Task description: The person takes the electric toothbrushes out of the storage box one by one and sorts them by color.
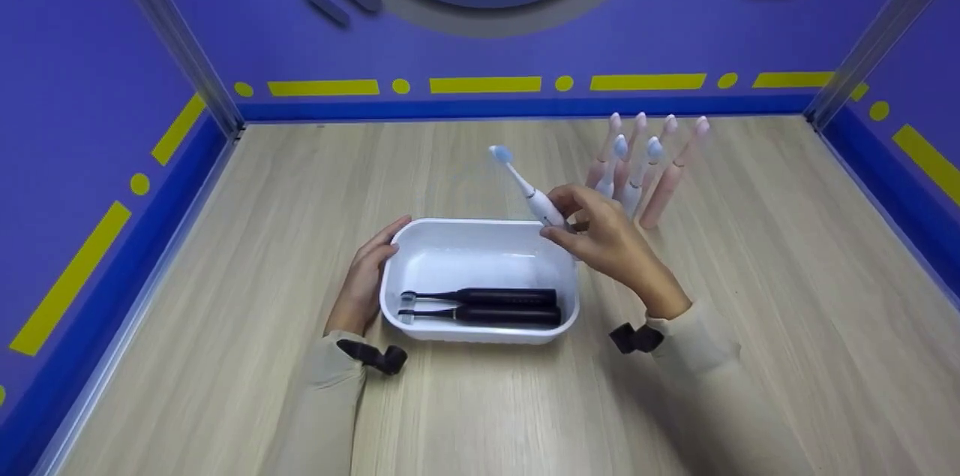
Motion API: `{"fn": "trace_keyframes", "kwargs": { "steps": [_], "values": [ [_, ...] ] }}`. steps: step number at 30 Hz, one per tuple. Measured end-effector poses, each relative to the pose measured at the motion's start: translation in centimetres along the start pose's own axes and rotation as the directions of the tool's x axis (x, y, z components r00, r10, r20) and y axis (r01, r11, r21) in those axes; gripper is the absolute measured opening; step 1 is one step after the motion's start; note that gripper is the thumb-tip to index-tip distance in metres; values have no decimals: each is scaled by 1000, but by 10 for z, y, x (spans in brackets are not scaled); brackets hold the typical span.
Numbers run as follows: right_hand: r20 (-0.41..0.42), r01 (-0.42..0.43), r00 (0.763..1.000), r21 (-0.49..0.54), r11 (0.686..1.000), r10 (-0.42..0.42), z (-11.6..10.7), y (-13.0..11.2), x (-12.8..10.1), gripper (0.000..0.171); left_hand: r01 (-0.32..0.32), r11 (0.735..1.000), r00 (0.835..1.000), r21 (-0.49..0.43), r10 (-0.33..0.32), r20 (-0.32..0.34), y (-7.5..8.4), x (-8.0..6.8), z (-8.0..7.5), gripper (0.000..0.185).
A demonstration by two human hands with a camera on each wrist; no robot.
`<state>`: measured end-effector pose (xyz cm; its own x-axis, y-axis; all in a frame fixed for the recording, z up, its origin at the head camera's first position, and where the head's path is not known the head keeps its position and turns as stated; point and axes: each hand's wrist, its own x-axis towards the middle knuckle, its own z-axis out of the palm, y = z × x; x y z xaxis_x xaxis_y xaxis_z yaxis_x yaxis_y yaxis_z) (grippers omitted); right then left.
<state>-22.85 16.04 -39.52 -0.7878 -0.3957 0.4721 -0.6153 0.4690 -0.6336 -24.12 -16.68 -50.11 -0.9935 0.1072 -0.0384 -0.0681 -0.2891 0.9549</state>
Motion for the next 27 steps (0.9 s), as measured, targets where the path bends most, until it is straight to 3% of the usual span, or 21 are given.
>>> {"fn": "trace_keyframes", "kwargs": {
  "steps": [13, 27],
  "values": [
    [-224, -64, 972, 45, 997, 72, -3, 10, -14, 36, -4, 1000, 1000, 7, 4, -4, 0, 0, 0, 51],
    [-355, -160, 920, 37, 986, 163, -10, 26, -28, 39, -10, 1000, 1000, 17, 10, -11, -1, 0, 0, 51]
  ]
}}
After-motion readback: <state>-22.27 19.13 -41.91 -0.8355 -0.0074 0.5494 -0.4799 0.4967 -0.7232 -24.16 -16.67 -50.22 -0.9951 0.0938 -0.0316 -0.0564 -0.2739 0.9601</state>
